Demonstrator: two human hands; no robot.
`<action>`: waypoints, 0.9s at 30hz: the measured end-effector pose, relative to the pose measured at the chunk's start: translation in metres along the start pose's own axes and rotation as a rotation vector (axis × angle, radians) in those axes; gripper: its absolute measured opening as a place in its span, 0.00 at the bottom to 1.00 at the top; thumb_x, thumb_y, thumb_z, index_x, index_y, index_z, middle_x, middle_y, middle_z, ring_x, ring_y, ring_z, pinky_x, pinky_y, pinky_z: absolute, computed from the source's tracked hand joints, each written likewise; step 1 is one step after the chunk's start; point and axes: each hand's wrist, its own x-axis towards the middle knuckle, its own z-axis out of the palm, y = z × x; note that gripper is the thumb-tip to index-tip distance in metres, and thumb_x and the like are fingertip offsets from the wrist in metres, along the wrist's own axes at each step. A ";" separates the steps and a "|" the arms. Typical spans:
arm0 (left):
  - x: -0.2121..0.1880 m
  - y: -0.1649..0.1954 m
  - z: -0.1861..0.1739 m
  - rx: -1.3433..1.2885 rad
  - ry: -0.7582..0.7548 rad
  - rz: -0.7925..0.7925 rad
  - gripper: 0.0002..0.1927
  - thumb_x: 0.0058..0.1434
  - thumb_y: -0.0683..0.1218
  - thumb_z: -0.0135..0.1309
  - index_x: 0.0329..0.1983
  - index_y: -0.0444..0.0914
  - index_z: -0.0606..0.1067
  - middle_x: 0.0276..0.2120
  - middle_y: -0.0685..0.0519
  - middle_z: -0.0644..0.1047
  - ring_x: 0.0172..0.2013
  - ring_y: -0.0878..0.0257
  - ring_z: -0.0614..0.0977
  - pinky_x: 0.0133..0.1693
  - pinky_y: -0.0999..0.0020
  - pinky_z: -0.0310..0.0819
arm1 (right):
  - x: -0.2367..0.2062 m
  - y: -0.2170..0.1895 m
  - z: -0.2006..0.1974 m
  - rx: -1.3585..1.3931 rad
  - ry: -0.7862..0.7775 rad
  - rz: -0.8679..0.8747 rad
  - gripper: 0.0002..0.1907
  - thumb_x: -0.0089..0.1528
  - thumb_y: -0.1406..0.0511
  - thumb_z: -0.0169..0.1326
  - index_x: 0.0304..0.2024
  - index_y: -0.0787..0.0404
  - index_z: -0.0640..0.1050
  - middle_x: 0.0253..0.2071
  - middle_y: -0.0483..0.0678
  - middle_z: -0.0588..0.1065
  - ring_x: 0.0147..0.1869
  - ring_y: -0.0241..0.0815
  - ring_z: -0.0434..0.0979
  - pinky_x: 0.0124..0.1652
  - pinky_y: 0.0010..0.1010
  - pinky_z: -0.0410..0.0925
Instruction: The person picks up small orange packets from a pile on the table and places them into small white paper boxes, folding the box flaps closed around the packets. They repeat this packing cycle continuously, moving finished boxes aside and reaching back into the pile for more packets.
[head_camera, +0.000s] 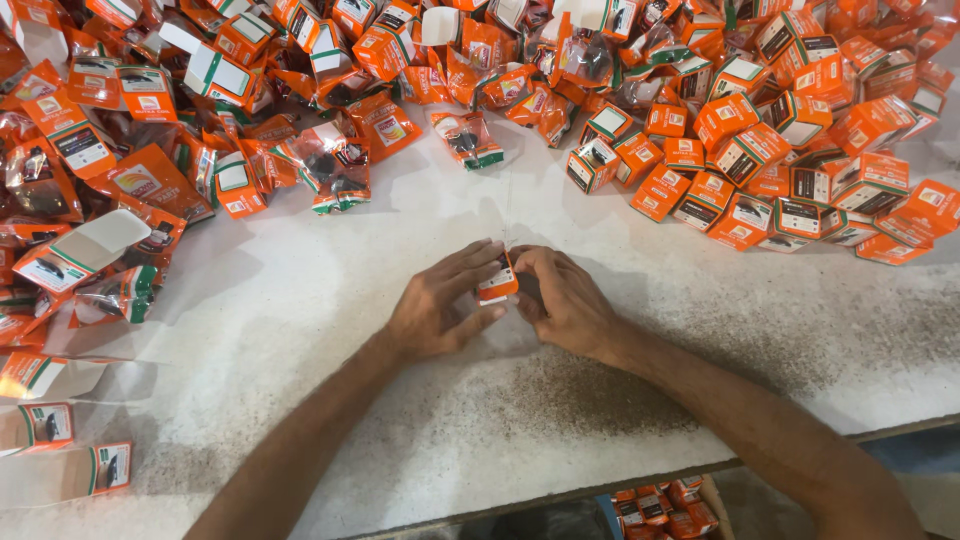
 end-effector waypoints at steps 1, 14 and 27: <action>0.004 -0.001 0.000 0.027 0.009 -0.033 0.21 0.58 0.41 0.63 0.55 0.33 0.74 0.61 0.39 0.74 0.63 0.41 0.75 0.62 0.52 0.72 | 0.000 0.004 0.000 0.019 0.000 0.010 0.23 0.60 0.69 0.60 0.53 0.62 0.65 0.57 0.59 0.73 0.64 0.61 0.72 0.60 0.47 0.66; 0.018 -0.029 0.008 0.176 -0.058 0.030 0.10 0.63 0.39 0.59 0.46 0.37 0.75 0.65 0.40 0.73 0.68 0.41 0.71 0.66 0.50 0.69 | 0.016 0.026 -0.007 -0.028 -0.006 -0.085 0.19 0.60 0.71 0.59 0.51 0.60 0.70 0.58 0.59 0.75 0.64 0.62 0.72 0.61 0.48 0.65; 0.008 -0.035 -0.060 0.376 0.258 -0.018 0.20 0.60 0.40 0.63 0.55 0.35 0.73 0.63 0.43 0.71 0.66 0.44 0.70 0.68 0.48 0.63 | 0.027 0.013 -0.040 -0.140 0.426 -0.038 0.14 0.71 0.68 0.56 0.58 0.63 0.70 0.59 0.54 0.71 0.65 0.53 0.73 0.66 0.44 0.66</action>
